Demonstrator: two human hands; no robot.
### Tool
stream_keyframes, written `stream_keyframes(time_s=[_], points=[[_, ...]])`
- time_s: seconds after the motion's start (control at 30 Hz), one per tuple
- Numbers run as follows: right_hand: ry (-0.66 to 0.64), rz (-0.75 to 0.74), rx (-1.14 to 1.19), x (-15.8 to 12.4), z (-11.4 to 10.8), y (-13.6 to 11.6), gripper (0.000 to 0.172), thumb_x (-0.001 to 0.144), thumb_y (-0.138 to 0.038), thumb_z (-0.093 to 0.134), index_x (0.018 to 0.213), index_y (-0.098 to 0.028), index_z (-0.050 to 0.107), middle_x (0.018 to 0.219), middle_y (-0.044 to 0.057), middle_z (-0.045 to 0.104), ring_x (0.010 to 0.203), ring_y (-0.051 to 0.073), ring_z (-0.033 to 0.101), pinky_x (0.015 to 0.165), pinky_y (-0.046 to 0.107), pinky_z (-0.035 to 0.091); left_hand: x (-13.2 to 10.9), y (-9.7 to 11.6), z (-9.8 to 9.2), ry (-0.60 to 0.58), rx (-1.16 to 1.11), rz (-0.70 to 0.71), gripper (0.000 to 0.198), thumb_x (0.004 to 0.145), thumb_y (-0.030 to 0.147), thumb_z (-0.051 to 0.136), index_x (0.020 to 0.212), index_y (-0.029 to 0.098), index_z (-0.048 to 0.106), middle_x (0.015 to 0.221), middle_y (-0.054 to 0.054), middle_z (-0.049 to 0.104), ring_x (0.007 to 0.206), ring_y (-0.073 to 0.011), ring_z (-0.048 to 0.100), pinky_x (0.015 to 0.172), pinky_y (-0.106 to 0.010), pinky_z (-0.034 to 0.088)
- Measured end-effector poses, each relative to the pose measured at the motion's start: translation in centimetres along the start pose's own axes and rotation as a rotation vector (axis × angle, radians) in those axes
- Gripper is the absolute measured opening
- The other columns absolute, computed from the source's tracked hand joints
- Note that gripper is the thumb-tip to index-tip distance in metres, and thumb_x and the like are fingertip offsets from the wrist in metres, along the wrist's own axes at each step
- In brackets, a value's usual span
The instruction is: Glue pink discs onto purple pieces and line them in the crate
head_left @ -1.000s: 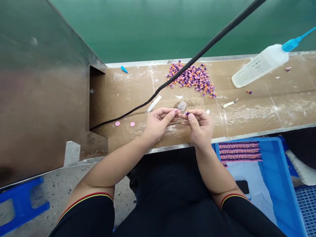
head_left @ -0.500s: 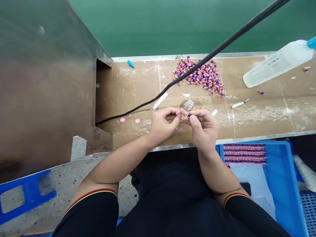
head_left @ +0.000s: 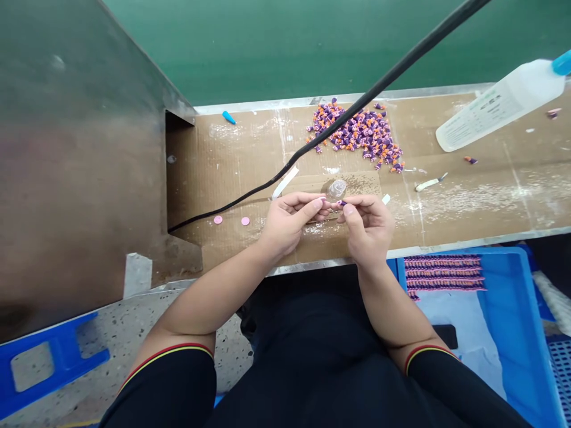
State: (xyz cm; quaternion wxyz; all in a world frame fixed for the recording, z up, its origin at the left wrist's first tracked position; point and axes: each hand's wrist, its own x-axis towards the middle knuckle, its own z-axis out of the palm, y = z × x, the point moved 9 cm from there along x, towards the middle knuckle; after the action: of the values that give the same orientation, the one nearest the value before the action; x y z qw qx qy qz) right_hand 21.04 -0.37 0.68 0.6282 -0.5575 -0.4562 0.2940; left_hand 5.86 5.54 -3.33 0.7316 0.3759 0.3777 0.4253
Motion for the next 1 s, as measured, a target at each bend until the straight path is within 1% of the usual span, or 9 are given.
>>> stream_keyframes(time_s=[0.07, 0.17, 0.27, 0.37, 0.47, 0.67, 0.83, 0.93, 1.0], points=[[0.0, 0.005, 0.003, 0.0, 0.1, -0.1, 0.015, 0.1, -0.046, 0.07, 0.099, -0.031, 0.07, 0.091, 0.002, 0.077, 0.084, 0.022, 0.079, 0.072, 0.038, 0.068, -0.1, 0.0, -0.1, 0.009, 0.006, -0.005, 0.045, 0.068, 0.056, 0.1, 0.09, 0.02, 0.084, 0.088, -0.007, 0.083, 0.079, -0.0171, 0.078, 0.078, -0.03, 0.066], [-0.003, -0.012, 0.048, -0.1, 0.4, -0.3, 0.015, 0.102, -0.046, 0.07, 0.1, -0.031, 0.071, 0.088, 0.001, 0.077, 0.08, 0.021, 0.079, 0.072, 0.038, 0.07, -0.2, 0.0, -0.3, 0.034, 0.011, -0.009, 0.045, 0.071, 0.056, 0.099, 0.091, 0.019, 0.083, 0.087, -0.007, 0.083, 0.078, -0.0168, 0.078, 0.076, -0.029, 0.066], [0.013, -0.025, 0.035, -0.3, 0.6, -0.3, 0.014, 0.104, -0.045, 0.068, 0.105, -0.031, 0.074, 0.086, 0.001, 0.078, 0.078, 0.02, 0.08, 0.072, 0.038, 0.07, -0.1, -0.1, -0.5, 0.058, -0.02, -0.015, 0.044, 0.07, 0.055, 0.099, 0.089, 0.019, 0.084, 0.088, -0.007, 0.084, 0.079, -0.0172, 0.08, 0.077, -0.028, 0.066], [0.006, -0.048, 0.021, -0.5, 1.0, -0.2, 0.016, 0.104, -0.042, 0.07, 0.109, -0.028, 0.077, 0.094, 0.002, 0.081, 0.081, 0.02, 0.081, 0.076, 0.037, 0.072, 0.0, 0.1, -0.5, 0.069, -0.048, -0.006, 0.043, 0.068, 0.054, 0.1, 0.089, 0.02, 0.085, 0.093, -0.008, 0.085, 0.083, -0.019, 0.081, 0.079, -0.029, 0.067], [0.002, -0.09, 0.015, -0.7, 1.2, -0.3, 0.014, 0.104, -0.036, 0.072, 0.112, -0.026, 0.079, 0.101, 0.002, 0.083, 0.086, 0.019, 0.082, 0.078, 0.035, 0.072, -0.1, 0.3, -0.7, 0.088, -0.055, 0.014, 0.042, 0.066, 0.053, 0.101, 0.087, 0.021, 0.085, 0.092, -0.007, 0.085, 0.084, -0.0181, 0.081, 0.076, -0.026, 0.066], [0.057, -0.249, -0.192, -0.9, 1.2, -2.2, 0.011, 0.102, -0.027, 0.072, 0.108, -0.028, 0.082, 0.102, 0.002, 0.084, 0.09, 0.019, 0.081, 0.079, 0.036, 0.072, -0.2, 0.2, -0.9, 0.101, -0.017, 0.046, 0.037, 0.069, 0.054, 0.099, 0.085, 0.024, 0.086, 0.092, -0.008, 0.084, 0.084, -0.0169, 0.078, 0.068, -0.024, 0.06], [0.075, -0.41, -0.281, -1.1, 1.6, -3.7, 0.013, 0.102, -0.02, 0.073, 0.107, -0.028, 0.081, 0.101, 0.002, 0.085, 0.089, 0.02, 0.082, 0.082, 0.038, 0.071, -0.2, 0.2, -1.0, 0.107, 0.025, 0.069, 0.037, 0.07, 0.056, 0.098, 0.086, 0.025, 0.087, 0.093, -0.008, 0.085, 0.079, -0.0161, 0.074, 0.065, -0.025, 0.058], [0.076, -0.436, -0.348, -1.1, 1.7, -3.7, 0.01, 0.102, -0.023, 0.073, 0.105, -0.028, 0.081, 0.099, 0.003, 0.085, 0.089, 0.021, 0.082, 0.082, 0.039, 0.072, -0.2, 0.2, -1.1, 0.103, 0.036, 0.086, 0.038, 0.072, 0.057, 0.097, 0.089, 0.025, 0.087, 0.094, -0.008, 0.085, 0.075, -0.0146, 0.073, 0.065, -0.025, 0.059], [0.076, -0.427, -0.382, -1.1, 1.7, -3.5, 0.01, 0.103, -0.025, 0.071, 0.104, -0.028, 0.081, 0.099, 0.003, 0.085, 0.089, 0.021, 0.082, 0.083, 0.04, 0.072, -0.4, 0.5, -1.1, 0.096, 0.056, 0.126, 0.037, 0.074, 0.057, 0.096, 0.091, 0.025, 0.088, 0.094, -0.008, 0.085, 0.077, -0.0152, 0.074, 0.068, -0.026, 0.061]])
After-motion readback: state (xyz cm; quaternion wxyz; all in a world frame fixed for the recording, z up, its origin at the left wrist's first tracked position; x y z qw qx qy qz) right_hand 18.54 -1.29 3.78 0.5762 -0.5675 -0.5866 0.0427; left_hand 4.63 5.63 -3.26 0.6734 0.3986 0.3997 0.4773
